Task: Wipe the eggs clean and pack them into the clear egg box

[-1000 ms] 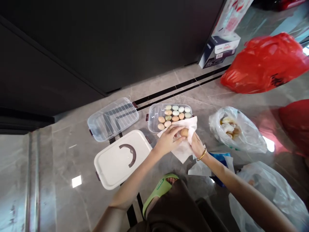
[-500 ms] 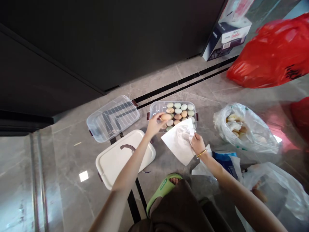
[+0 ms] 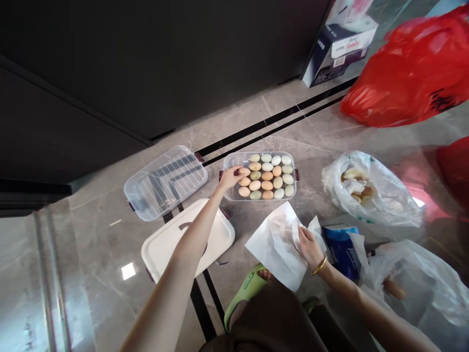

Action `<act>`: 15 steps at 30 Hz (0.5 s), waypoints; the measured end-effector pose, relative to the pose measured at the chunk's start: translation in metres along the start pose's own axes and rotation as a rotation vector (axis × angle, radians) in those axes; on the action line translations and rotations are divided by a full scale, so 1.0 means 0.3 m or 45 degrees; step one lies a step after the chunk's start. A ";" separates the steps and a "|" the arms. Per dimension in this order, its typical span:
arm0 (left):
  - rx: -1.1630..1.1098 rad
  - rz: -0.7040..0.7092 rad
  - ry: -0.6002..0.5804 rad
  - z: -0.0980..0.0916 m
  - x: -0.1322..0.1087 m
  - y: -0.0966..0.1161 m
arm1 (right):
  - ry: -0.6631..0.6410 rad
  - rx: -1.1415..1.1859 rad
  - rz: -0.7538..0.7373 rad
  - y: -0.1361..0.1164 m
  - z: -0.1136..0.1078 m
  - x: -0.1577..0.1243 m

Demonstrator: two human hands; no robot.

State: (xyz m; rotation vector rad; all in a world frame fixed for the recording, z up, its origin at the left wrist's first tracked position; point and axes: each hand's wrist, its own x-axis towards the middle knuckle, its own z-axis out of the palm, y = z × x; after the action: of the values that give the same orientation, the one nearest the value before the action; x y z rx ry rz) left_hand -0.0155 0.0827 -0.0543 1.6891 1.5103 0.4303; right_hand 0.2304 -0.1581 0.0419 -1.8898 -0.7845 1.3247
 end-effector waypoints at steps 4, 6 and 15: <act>0.110 0.009 0.018 -0.003 -0.002 0.003 | 0.040 0.093 0.112 0.008 -0.004 -0.026; 0.156 0.005 0.007 -0.002 -0.005 0.006 | 0.050 0.122 0.139 0.011 -0.008 -0.036; 0.220 -0.107 -0.042 0.013 -0.018 0.002 | 0.142 0.136 0.051 0.041 -0.055 -0.065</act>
State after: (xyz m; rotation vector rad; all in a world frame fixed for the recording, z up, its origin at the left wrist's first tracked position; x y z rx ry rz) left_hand -0.0136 0.0763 -0.0549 1.7476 1.6260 0.2318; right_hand 0.2414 -0.1838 0.0463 -1.8853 -0.6105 1.2487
